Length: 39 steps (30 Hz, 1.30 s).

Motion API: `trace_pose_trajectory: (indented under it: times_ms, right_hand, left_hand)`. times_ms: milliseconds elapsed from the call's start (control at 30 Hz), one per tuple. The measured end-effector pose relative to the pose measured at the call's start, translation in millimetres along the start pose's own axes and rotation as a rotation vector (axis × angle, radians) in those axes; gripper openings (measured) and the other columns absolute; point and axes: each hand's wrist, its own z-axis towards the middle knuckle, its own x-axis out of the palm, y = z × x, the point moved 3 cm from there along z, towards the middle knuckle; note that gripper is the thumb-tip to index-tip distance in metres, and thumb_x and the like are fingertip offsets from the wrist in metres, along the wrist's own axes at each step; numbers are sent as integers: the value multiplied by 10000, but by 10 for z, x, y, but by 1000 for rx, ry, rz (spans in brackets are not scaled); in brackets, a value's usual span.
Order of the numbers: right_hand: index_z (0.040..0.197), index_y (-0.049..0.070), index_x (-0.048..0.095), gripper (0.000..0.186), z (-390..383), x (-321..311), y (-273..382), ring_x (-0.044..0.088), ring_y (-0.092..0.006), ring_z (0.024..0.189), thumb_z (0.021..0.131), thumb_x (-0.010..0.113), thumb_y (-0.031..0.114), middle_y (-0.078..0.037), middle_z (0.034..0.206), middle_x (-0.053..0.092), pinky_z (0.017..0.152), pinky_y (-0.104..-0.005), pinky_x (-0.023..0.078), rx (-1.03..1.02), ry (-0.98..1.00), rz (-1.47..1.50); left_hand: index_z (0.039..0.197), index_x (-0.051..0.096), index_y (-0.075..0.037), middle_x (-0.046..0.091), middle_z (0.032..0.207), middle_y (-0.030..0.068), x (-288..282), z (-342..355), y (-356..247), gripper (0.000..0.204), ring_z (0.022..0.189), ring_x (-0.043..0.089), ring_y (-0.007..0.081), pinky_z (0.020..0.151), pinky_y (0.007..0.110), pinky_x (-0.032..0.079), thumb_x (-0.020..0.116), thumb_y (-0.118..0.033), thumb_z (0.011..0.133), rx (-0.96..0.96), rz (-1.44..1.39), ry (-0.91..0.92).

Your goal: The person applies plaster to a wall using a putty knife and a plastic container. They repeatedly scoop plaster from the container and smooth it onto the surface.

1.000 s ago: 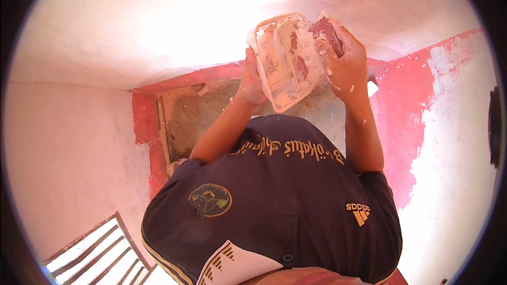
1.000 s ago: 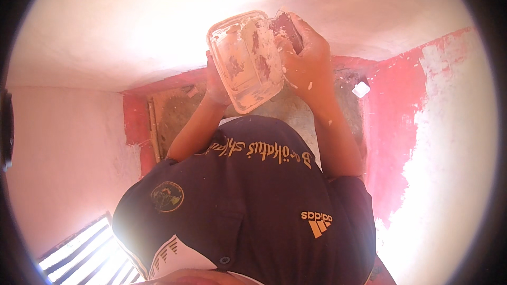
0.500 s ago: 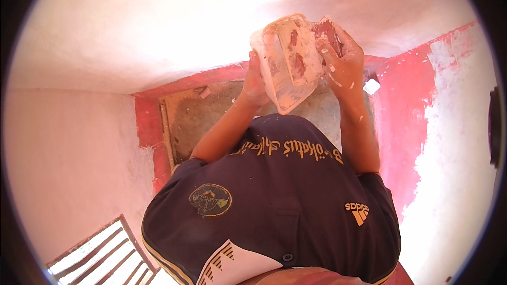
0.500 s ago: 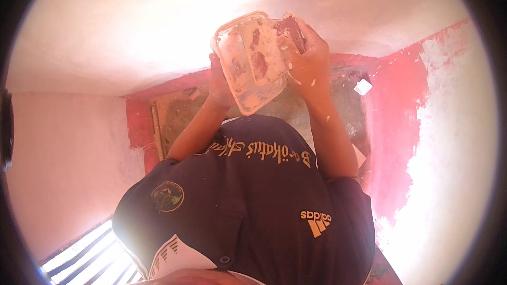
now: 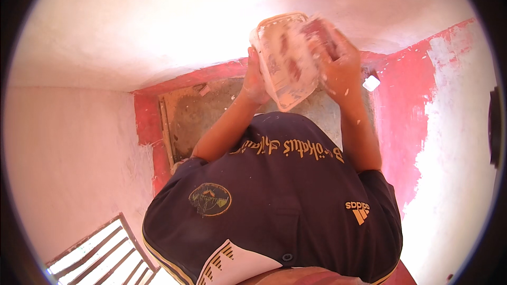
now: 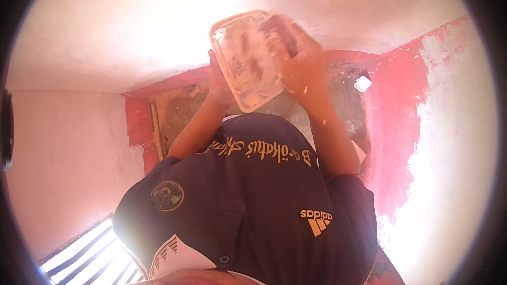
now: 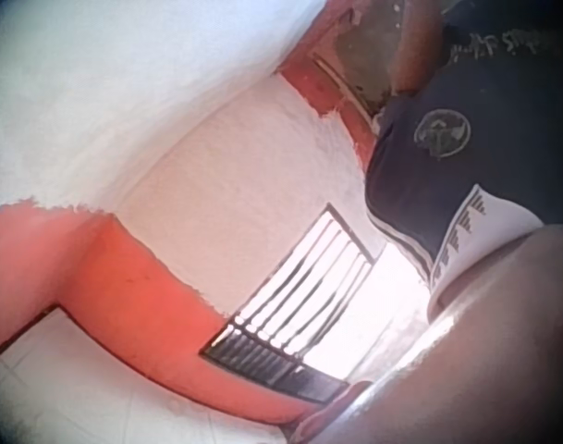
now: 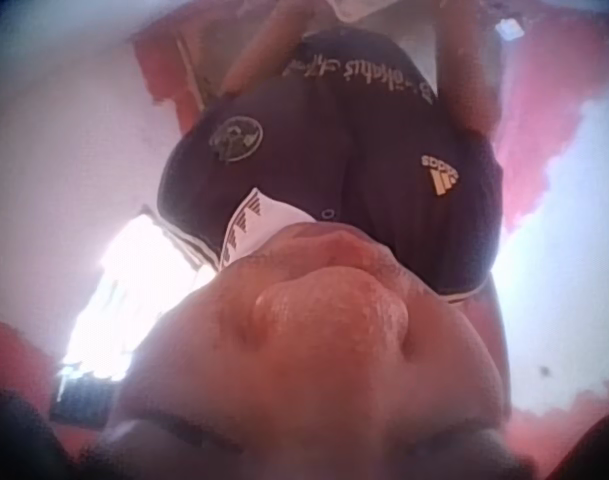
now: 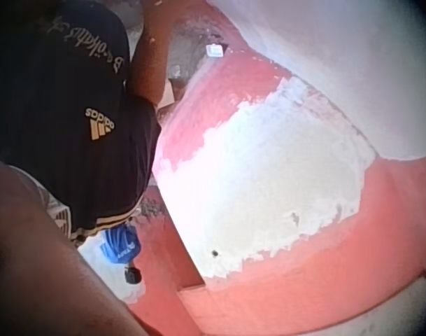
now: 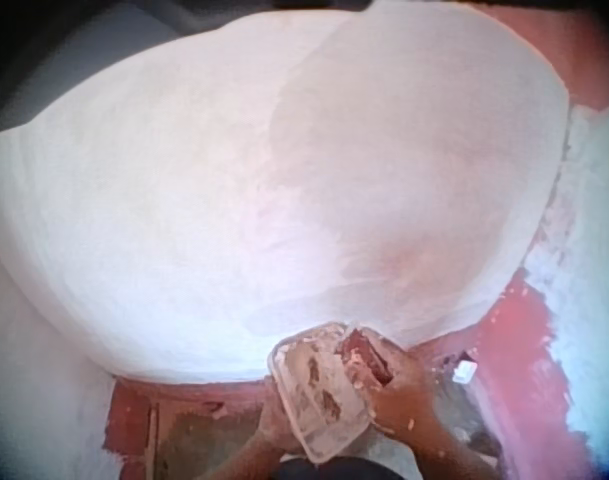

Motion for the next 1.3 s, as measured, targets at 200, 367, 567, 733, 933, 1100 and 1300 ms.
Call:
trace_pose_trajectory:
  times_ms: [200, 367, 567, 733, 933, 1100, 1300]
  right_hand:
    - [1363, -72, 506, 459, -119, -164, 150, 620, -156, 1075, 928, 629, 8, -135, 1222, 642, 934, -276, 503, -57, 4, -306]
    - [1316, 110, 607, 397, -228, -114, 252, 711, -268, 952, 935, 621, 220, -166, 1097, 712, 827, -361, 541, -140, 60, -582]
    - [1311, 72, 610, 400, -388, -107, 397, 616, -185, 731, 913, 639, 88, -177, 1056, 712, 726, -308, 517, -315, 260, -643]
    - [1299, 93, 617, 401, -413, -113, 450, 563, -290, 619, 899, 630, 108, -189, 856, 681, 653, -317, 497, -312, 331, -713]
    - [1284, 95, 626, 414, -528, -58, 450, 615, -308, 640, 870, 631, 103, -197, 834, 666, 627, -367, 491, -399, 441, -787]
    - [1273, 102, 637, 401, -451, -114, 435, 612, -305, 644, 872, 634, 108, -202, 870, 676, 632, -365, 493, -474, 461, -760]
    - [1252, 86, 646, 378, -394, -137, 443, 584, -254, 602, 874, 635, 91, -213, 829, 667, 618, -338, 483, -419, 366, -716]
  left_hand:
    - [1529, 257, -91, 465, 1443, 131, -4, -67, 53, 868, 1298, 495, 287, 1083, 452, 426, 205, -736, 951, -38, -158, -77]
    - [1566, 193, -205, 430, 1462, 137, 41, -87, 41, 741, 1283, 499, 309, 1030, 494, 476, 278, -659, 986, -52, -136, 8]
    - [1518, 298, -120, 479, 1430, 128, 43, -145, 88, 835, 1231, 548, 288, 1029, 460, 484, 239, -730, 952, -93, -48, -71]
    - [1479, 362, -85, 515, 1392, 144, -31, -181, 64, 816, 1225, 555, 293, 1049, 459, 468, 219, -706, 970, -245, 140, -115]
    - [1464, 383, -72, 530, 1372, 156, 116, -176, 11, 752, 1210, 565, 296, 1035, 466, 480, 219, -645, 1005, -305, -92, 47]
    - [1467, 386, -77, 529, 1379, 158, 219, -113, 9, 714, 1221, 562, 310, 1012, 477, 499, 243, -613, 1016, -368, -374, 255]
    - [1439, 420, -65, 548, 1343, 179, 224, -97, 39, 588, 1121, 615, 358, 903, 504, 564, 286, -480, 1045, -328, -389, 45]
